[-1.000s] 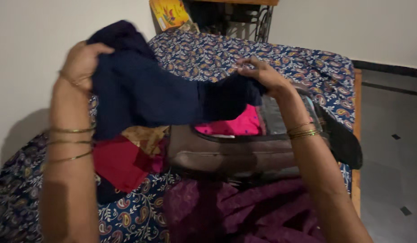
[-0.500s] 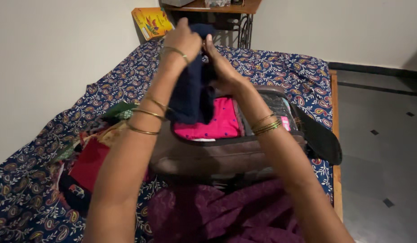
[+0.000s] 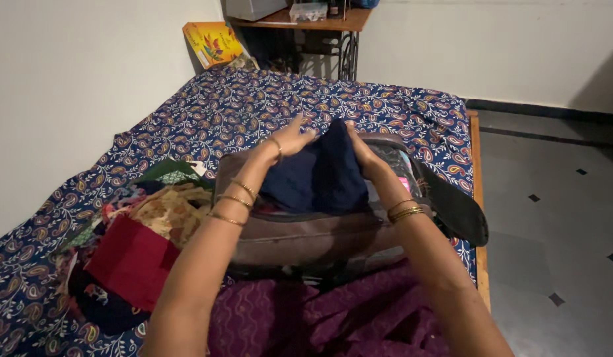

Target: The person packs clothes into a brown bag lying on a bed. They smooth and arrange folded garments one at a time inside the bag, place a plastic-wrapped item on top, press the contents down, and finally pull the bag's flap closed over the packed clothes.

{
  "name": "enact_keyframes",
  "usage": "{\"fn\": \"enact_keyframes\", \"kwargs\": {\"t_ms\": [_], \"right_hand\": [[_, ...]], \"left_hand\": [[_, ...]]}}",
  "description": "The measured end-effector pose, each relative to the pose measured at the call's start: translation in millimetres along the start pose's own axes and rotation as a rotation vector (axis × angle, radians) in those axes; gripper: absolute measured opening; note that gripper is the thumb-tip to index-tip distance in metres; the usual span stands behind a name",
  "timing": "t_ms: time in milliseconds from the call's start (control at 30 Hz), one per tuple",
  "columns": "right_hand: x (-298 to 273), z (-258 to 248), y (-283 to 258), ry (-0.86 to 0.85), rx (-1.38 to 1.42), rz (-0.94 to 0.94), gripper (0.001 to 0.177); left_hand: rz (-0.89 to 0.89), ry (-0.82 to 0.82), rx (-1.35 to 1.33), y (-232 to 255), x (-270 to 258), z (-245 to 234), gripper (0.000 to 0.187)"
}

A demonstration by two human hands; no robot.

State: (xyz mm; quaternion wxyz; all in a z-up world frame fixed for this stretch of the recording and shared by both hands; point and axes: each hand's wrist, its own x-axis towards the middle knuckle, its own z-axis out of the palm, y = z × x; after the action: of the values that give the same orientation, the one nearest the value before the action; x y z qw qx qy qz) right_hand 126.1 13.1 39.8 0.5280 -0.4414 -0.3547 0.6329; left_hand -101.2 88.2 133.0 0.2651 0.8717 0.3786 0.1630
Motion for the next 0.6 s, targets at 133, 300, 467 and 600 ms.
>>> {"fn": "enact_keyframes", "kwargs": {"t_ms": [133, 300, 467, 600], "right_hand": [[-11.8, 1.2, -12.0, 0.084, -0.133, 0.039, 0.097], [-26.6, 8.2, -17.8, 0.172, -0.351, 0.025, 0.092], [-21.1, 19.1, -10.5, -0.022, -0.422, -0.194, 0.075], [0.3, 17.3, -2.5, -0.041, -0.292, -0.27, 0.064]], "left_hand": [[-0.132, -0.006, 0.191, -68.2, -1.6, 4.7, 0.072], [-0.457, -0.006, 0.415, -123.5, -20.8, 8.9, 0.078], [-0.579, 0.078, 0.299, -140.9, -33.9, 35.6, 0.092], [-0.327, 0.249, 0.039, -141.1, -50.9, 33.6, 0.096]]}}
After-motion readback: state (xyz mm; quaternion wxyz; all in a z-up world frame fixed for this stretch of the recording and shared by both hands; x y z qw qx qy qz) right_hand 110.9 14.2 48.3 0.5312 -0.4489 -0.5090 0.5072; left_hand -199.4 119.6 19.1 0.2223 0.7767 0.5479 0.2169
